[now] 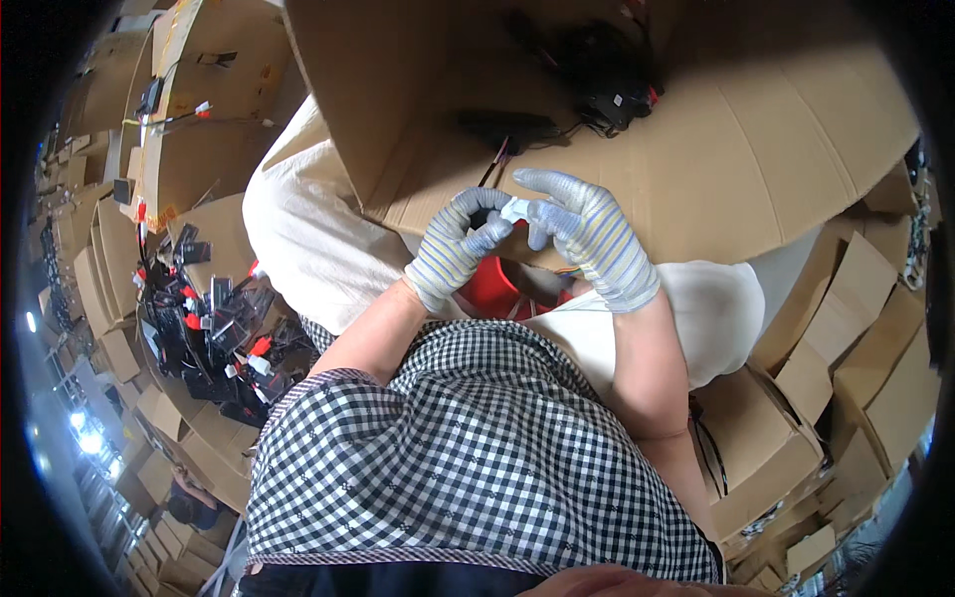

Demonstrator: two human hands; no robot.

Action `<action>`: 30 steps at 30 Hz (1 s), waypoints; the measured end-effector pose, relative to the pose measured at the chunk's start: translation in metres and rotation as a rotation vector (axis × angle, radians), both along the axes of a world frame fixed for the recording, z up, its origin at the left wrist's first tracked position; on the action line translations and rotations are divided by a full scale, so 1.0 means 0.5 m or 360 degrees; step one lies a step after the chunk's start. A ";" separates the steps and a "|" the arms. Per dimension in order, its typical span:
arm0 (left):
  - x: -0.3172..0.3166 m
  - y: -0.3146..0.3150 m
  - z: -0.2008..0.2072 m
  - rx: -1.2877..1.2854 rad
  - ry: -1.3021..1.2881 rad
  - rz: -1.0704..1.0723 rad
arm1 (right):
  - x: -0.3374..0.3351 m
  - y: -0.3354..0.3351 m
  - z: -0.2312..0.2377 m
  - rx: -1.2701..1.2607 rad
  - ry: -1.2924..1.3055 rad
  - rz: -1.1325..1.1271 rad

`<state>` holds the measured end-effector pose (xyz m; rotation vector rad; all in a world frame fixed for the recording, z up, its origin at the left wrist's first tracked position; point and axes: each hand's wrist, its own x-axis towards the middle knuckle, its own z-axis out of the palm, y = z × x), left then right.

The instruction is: Sort and inspect electronic components and wiring harnesses from large cardboard shipping boxes while sitting on a warehouse floor.

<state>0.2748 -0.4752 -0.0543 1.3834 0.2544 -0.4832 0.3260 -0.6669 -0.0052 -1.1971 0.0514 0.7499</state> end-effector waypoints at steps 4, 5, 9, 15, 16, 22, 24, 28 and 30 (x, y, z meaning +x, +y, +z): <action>-0.027 0.027 0.021 0.0248 -0.0423 -0.0090 | -0.012 0.009 -0.007 0.0137 0.0135 0.0134; -0.034 0.037 0.021 0.0242 -0.0435 -0.0076 | -0.018 0.013 -0.014 0.0128 0.0124 0.0147; -0.056 0.061 0.029 0.0181 -0.0373 -0.0158 | -0.041 0.037 -0.024 0.0147 0.0125 0.0243; -0.064 0.134 0.045 -0.0553 0.0306 -0.0651 | -0.063 0.049 0.014 0.0188 0.0092 0.0923; -0.039 0.141 0.029 -0.0526 -0.0129 -0.0861 | -0.064 0.053 0.018 0.0126 0.0025 0.1173; 0.169 0.141 -0.143 0.1489 0.0659 -0.0351 | -0.073 0.063 -0.005 0.0527 -0.0568 0.1484; 0.176 0.122 -0.207 0.1383 0.0373 -0.0185 | -0.066 0.059 -0.012 0.0573 -0.0555 0.1546; 0.187 0.107 -0.274 0.0417 0.0698 0.0173 | -0.049 0.061 -0.004 0.0558 -0.0587 0.1595; 0.191 0.101 -0.245 -0.0009 0.0797 0.0159 | -0.037 0.057 0.002 0.0404 -0.0327 0.1700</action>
